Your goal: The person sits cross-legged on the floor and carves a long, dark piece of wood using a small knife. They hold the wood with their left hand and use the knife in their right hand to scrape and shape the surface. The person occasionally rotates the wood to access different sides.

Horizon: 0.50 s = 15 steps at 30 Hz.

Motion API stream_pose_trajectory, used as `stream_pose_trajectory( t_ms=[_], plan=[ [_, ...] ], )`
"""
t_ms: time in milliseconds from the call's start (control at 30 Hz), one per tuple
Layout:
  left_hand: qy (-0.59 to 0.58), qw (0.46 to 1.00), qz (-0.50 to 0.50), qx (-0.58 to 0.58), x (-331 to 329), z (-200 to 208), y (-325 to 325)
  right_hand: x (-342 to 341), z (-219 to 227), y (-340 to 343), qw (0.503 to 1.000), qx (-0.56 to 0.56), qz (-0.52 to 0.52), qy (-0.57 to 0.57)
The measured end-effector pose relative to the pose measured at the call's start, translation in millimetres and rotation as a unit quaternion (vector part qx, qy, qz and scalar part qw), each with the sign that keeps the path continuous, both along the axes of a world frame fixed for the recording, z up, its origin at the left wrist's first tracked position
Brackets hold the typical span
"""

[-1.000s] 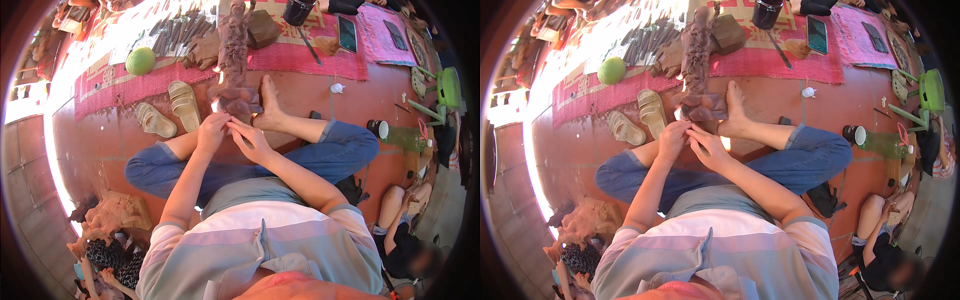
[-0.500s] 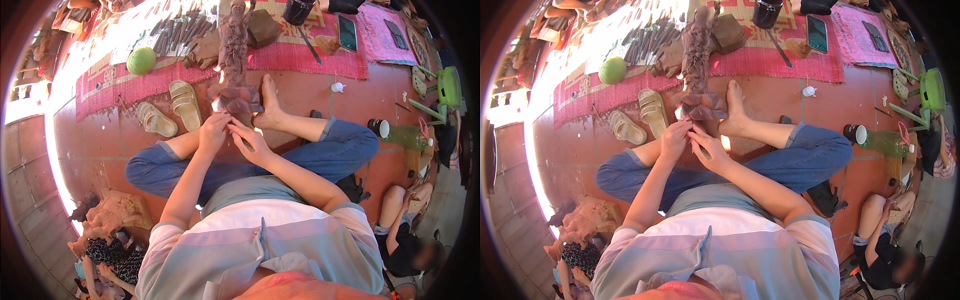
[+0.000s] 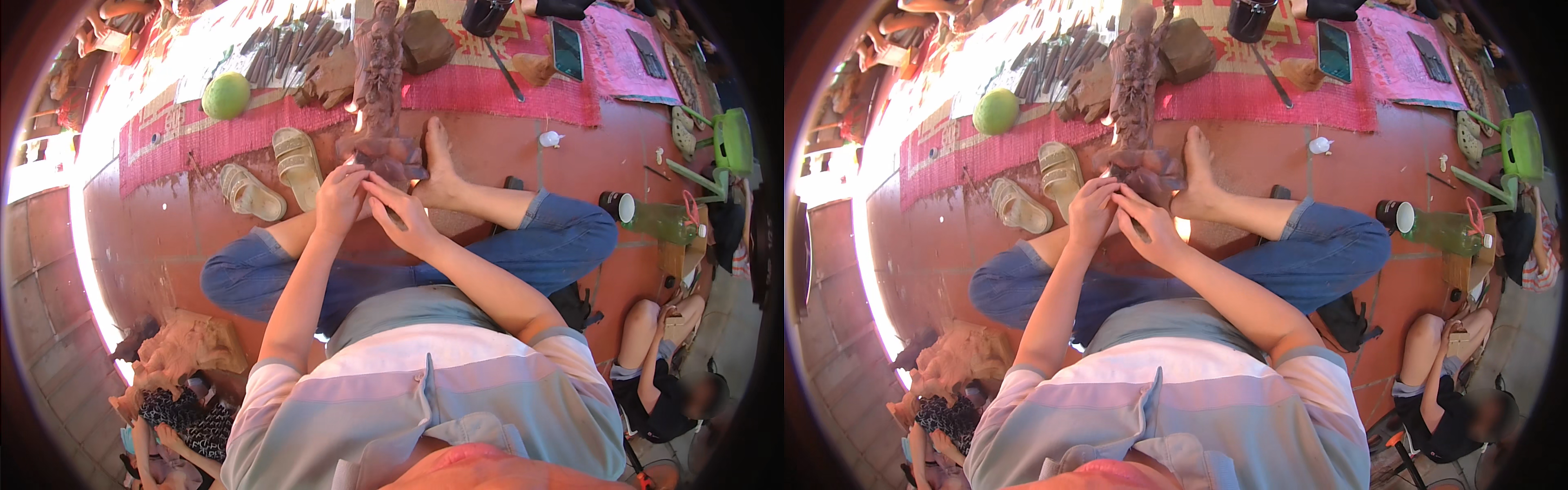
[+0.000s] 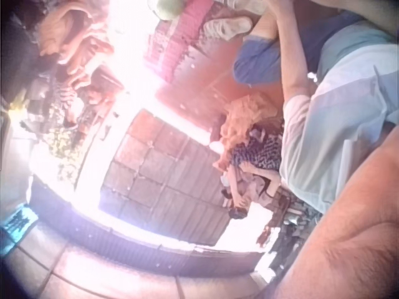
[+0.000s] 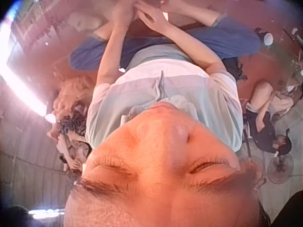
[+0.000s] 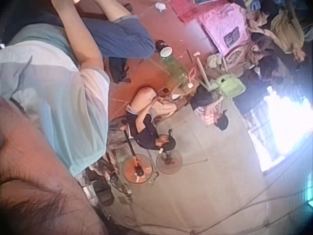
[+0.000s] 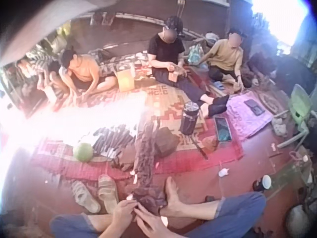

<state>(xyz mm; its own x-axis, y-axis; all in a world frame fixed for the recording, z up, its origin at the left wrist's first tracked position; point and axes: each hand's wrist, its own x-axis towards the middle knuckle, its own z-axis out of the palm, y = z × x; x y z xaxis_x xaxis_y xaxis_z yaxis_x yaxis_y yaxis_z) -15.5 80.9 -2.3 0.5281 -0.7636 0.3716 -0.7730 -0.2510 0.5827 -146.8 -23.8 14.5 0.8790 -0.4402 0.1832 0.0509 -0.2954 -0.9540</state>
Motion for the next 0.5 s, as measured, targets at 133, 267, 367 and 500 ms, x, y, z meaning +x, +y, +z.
stream_pose_trajectory(
  t_ms=[133, 267, 367, 500],
  plan=[
    [0.022, 1.000, -0.017, 0.008, -6.1, -14.9, 6.9, -14.6, -9.9, 8.5, 1.000, -0.021, 0.015, 0.013],
    [0.010, 0.999, -0.023, 0.023, 2.9, -7.1, 0.9, 1.0, 1.3, 0.3, 0.999, -0.035, 0.005, -0.003],
    [-0.002, 0.999, -0.020, 0.033, -0.3, -0.8, -2.4, -7.1, -7.0, 6.2, 1.000, 0.018, 0.005, 0.013],
    [0.042, 0.998, -0.026, 0.048, -1.8, 0.9, 1.4, -6.0, -0.5, -1.1, 0.999, 0.037, 0.020, 0.021]
  ],
)
